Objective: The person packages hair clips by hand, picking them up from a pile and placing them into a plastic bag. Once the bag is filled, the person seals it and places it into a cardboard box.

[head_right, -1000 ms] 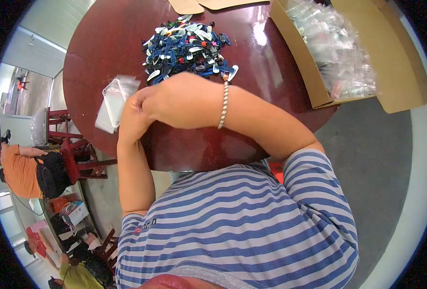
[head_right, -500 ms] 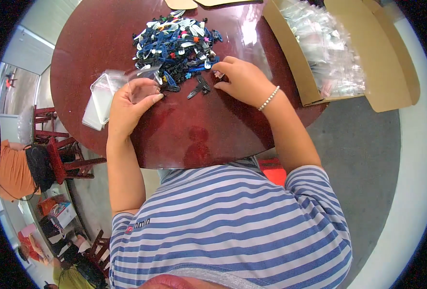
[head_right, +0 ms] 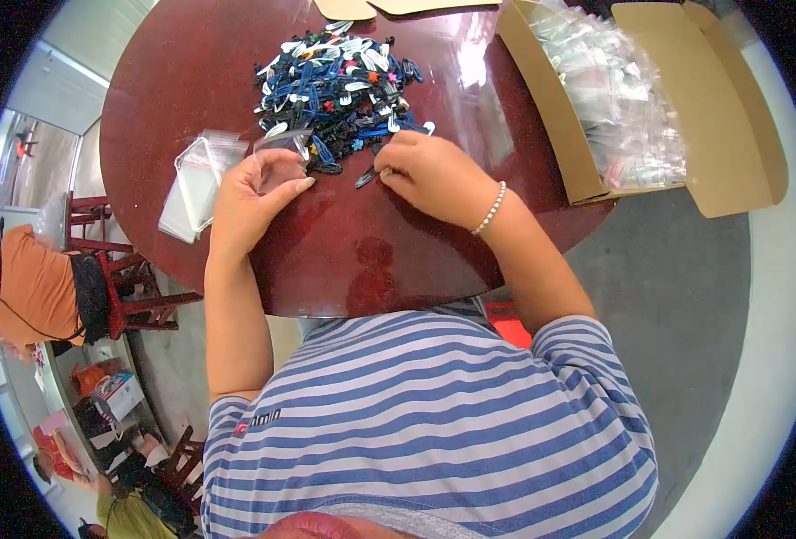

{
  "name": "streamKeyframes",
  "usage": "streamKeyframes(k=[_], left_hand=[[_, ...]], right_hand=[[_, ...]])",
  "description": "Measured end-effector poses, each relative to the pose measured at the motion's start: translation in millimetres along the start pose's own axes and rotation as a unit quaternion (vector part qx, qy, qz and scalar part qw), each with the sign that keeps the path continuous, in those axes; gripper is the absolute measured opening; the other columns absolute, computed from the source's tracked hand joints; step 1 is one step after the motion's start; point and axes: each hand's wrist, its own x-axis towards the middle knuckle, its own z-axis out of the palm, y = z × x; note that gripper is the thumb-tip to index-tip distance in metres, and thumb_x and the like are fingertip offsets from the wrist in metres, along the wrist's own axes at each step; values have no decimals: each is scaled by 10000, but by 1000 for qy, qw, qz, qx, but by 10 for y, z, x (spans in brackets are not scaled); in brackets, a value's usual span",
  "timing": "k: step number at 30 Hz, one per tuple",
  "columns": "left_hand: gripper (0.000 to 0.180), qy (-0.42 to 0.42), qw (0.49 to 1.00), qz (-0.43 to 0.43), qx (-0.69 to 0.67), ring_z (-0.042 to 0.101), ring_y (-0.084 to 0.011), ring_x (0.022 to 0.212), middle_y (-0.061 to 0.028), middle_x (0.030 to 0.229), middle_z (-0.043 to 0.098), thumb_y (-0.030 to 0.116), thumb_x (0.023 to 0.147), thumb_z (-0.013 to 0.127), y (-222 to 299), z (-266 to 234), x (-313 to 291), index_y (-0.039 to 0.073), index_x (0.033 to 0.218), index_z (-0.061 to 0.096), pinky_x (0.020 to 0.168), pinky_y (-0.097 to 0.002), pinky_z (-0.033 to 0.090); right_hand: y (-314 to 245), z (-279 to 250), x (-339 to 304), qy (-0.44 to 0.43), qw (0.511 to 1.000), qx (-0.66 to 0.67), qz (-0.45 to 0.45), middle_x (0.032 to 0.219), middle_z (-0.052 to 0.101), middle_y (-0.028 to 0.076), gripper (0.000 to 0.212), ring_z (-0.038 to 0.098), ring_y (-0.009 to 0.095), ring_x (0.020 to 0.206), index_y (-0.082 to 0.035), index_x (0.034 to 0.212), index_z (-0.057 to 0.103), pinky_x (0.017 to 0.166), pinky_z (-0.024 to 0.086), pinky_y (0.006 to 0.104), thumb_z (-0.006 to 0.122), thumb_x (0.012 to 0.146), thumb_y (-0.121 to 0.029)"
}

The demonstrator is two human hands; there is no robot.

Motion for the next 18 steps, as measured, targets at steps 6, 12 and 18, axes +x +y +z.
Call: streamKeyframes(k=[6, 12, 18], left_hand=[[280, -4, 1000, -1, 10, 632, -86, 869, -16, 948, 681, 42, 786, 775, -2, -1, 0, 20, 1032, 643, 789, -230, 503], [340, -19, 999, 4, 34, 618, -74, 858, -28, 955, 685, 8, 764, 771, 76, 18, -31, 0, 1075, 635, 782, -223, 505], [312, -72, 990, 9, -119, 644, -81, 874, -24, 925, 685, 17, 777, 763, 98, 59, -41, -4, 1063, 639, 731, -237, 527]], right_hand=[[-64, 77, -1, -47, 993, -106, 11, 871, 584, 119, 98, 616, 327, 794, -51, 922, 630, 699, 514, 411, 634, 843, -109], [-384, -119, 170, 30, 997, 31, -60, 913, 649, 108, 147, 647, 270, 778, -22, 949, 657, 676, 530, 339, 680, 804, -24], [-637, -77, 527, 92, 985, 13, -148, 948, 675, 118, 181, 668, 248, 792, -15, 999, 674, 692, 545, 322, 684, 822, -44]])
